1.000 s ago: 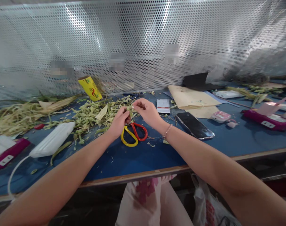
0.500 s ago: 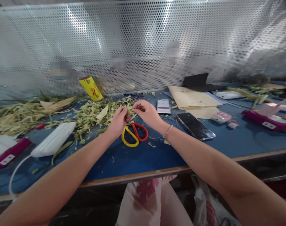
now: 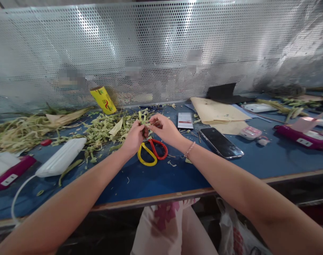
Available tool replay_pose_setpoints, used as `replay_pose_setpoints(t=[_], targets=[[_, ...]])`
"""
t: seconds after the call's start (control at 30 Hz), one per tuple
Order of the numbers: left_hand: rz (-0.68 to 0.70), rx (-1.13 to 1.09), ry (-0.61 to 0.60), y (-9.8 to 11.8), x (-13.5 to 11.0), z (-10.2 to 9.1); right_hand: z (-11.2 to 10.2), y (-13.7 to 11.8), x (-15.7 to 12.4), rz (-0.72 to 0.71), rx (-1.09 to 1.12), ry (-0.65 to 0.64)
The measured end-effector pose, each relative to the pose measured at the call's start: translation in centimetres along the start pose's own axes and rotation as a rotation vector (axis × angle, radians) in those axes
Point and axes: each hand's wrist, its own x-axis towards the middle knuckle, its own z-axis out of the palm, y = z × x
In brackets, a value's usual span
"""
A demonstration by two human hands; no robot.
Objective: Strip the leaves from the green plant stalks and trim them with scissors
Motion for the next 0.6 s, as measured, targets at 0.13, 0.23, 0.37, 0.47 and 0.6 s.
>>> replay_pose_setpoints(t=[0.13,0.23,0.37,0.47,0.6], targets=[[-0.002,0.047,-0.053,-0.1,0.0,-0.1,-0.1,0.2,0.1,-0.043,-0.053,0.006],[0.023,0.097,-0.086,-0.4,0.2,-0.3,-0.2,0.1,0.1,-0.046,-0.077,0.01],[0.059,0.152,-0.121,-0.9,0.6,-0.7,-0.4,-0.2,0.0,-0.041,-0.06,0.016],[0.088,0.175,-0.123,-1.1,0.7,-0.9,-0.4,-0.4,-0.2,-0.065,-0.046,0.006],[0.112,0.234,-0.115,-1.2,0.7,-1.1,-0.6,-0.8,-0.4,-0.138,-0.103,0.046]])
